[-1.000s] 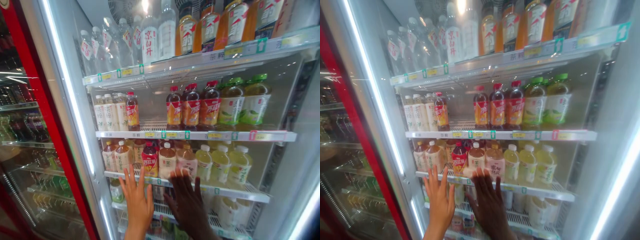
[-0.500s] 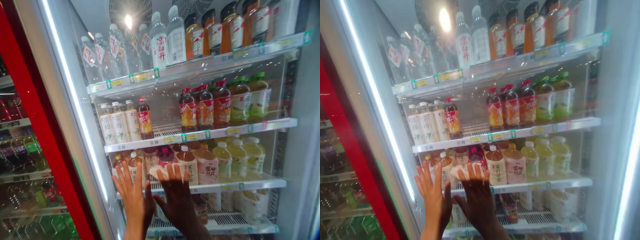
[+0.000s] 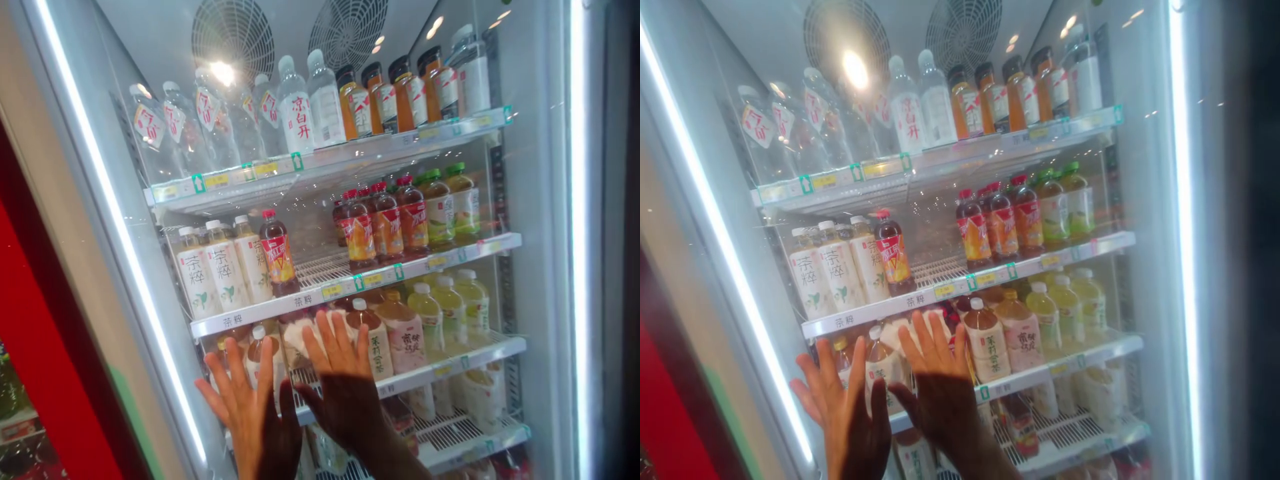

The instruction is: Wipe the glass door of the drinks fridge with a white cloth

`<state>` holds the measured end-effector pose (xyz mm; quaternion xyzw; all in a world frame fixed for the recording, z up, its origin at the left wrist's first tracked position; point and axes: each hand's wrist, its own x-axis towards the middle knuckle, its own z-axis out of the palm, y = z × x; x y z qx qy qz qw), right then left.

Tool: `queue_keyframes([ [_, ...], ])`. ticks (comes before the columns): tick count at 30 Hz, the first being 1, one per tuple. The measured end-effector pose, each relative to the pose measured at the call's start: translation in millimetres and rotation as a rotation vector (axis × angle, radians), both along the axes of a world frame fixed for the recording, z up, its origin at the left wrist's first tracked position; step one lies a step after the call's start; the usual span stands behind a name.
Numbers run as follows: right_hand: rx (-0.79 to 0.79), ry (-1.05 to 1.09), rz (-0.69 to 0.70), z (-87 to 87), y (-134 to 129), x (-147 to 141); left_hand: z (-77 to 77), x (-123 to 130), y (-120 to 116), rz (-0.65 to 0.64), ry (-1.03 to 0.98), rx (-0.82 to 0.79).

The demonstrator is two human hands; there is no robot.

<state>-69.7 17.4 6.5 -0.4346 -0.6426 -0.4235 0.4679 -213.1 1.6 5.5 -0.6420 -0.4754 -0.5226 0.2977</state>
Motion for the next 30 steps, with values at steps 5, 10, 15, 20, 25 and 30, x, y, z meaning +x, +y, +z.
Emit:
queue_keyframes([
  [5, -0.024, -0.018, 0.013, 32.5, 7.3, 4.4, 8.3, -4.5, -2.6, 0.016, 0.058, -0.013],
  [10, -0.069, -0.094, 0.084, -27.4, -1.3, 19.5, -3.8, 2.4, -2.7, 0.080, -0.001, -0.026],
  [15, -0.065, -0.065, 0.062, -0.6, 0.7, 56.6, -6.2, 35.0, 2.8, 0.109, -0.063, 0.023],
  [20, -0.061, -0.089, 0.082, 7.6, 4.7, 101.8, 4.5, 78.3, 6.6, 0.116, -0.026, 0.045],
  [25, -0.035, -0.092, 0.098, 29.4, 12.8, 181.9, 21.3, 130.1, 7.9, 0.143, 0.049, 0.064],
  [30, -0.049, -0.023, 0.106, 49.3, 23.8, 274.6, 36.3, 193.8, 4.8, 0.166, 0.034, 0.084],
])
